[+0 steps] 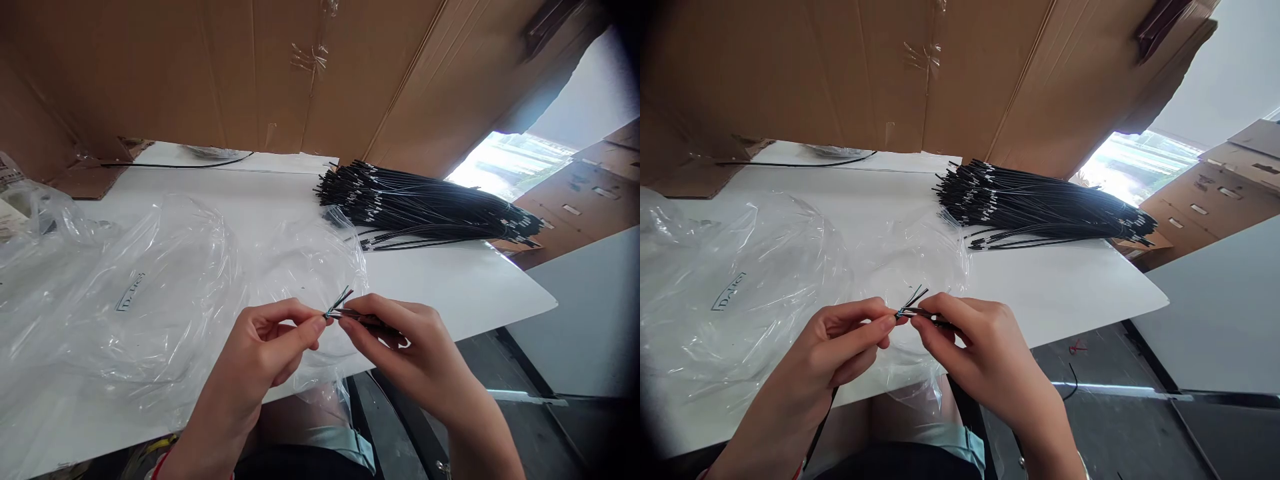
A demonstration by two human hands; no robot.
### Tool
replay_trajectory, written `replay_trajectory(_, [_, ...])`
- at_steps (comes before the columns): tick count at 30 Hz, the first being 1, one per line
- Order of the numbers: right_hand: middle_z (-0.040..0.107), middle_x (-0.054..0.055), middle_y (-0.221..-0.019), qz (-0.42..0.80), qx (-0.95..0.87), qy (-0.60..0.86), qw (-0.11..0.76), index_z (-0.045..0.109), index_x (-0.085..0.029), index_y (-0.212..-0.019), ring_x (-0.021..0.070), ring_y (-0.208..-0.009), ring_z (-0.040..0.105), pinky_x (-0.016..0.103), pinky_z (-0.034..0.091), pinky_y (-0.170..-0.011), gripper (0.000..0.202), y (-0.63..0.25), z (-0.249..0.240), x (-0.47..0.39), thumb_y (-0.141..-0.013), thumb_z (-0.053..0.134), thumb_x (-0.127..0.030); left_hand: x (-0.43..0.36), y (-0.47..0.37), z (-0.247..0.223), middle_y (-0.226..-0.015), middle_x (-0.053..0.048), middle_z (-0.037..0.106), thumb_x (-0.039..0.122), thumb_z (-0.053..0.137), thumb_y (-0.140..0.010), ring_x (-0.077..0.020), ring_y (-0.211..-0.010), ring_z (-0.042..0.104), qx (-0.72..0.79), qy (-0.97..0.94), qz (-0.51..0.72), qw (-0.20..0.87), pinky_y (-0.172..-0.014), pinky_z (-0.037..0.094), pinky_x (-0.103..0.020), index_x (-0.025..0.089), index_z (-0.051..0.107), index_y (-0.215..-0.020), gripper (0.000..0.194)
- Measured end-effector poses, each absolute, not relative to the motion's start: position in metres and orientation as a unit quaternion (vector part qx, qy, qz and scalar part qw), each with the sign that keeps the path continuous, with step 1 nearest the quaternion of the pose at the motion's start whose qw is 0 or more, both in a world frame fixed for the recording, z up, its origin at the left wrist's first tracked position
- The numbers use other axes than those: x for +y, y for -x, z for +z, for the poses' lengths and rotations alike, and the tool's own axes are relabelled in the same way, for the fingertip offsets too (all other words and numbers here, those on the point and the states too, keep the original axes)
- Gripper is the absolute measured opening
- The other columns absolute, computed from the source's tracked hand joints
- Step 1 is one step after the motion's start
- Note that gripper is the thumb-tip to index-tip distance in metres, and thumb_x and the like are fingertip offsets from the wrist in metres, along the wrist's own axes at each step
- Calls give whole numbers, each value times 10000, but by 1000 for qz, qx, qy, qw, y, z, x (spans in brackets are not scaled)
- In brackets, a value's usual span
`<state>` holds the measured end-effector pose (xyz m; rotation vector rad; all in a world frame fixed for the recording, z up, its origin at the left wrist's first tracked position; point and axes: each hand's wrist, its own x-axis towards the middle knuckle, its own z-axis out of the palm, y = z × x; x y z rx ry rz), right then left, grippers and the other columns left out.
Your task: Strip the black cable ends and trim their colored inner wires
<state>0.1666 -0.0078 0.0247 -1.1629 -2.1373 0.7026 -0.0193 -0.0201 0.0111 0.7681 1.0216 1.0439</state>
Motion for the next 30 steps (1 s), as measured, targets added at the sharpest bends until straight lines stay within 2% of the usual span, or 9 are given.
replay_trajectory(8, [520,-72,-672,378,-745,433,337,599,-216,-913,70,-571,360,182,315,-501,94,-161,12,-7,-997,577,-252,-17,24,4,-576,31,566,280,780,-779,29,-354,261,401,-325,459,723,-392,92,-189,173,745,-640,179])
replay_trajectory(19, [547,-20,-663,396,-712,421,400,624,-195,-852,107,-586,441,223,358,-506,165,-151,-2,-6,-970,599,-309,-20,26,0,-617,25,594,259,781,-802,32,-368,286,360,-277,459,764,-389,141,-160,187,764,-663,157])
replay_trajectory(26, [621,-28,-706,356,-705,415,452,623,-206,-853,95,-583,499,201,406,-521,107,-146,-12,-5,-950,623,-252,-20,22,-3,-642,15,646,245,781,-804,31,-373,300,350,-242,488,762,-400,165,-149,222,796,-735,74])
replay_trajectory(30, [666,-23,-721,275,-722,419,476,637,-201,-881,89,-570,546,187,436,-511,60,-143,-16,-6,-940,629,-208,-18,19,-4,-630,17,633,241,768,-815,33,-362,288,359,-237,482,763,-393,162,-160,189,763,-664,159])
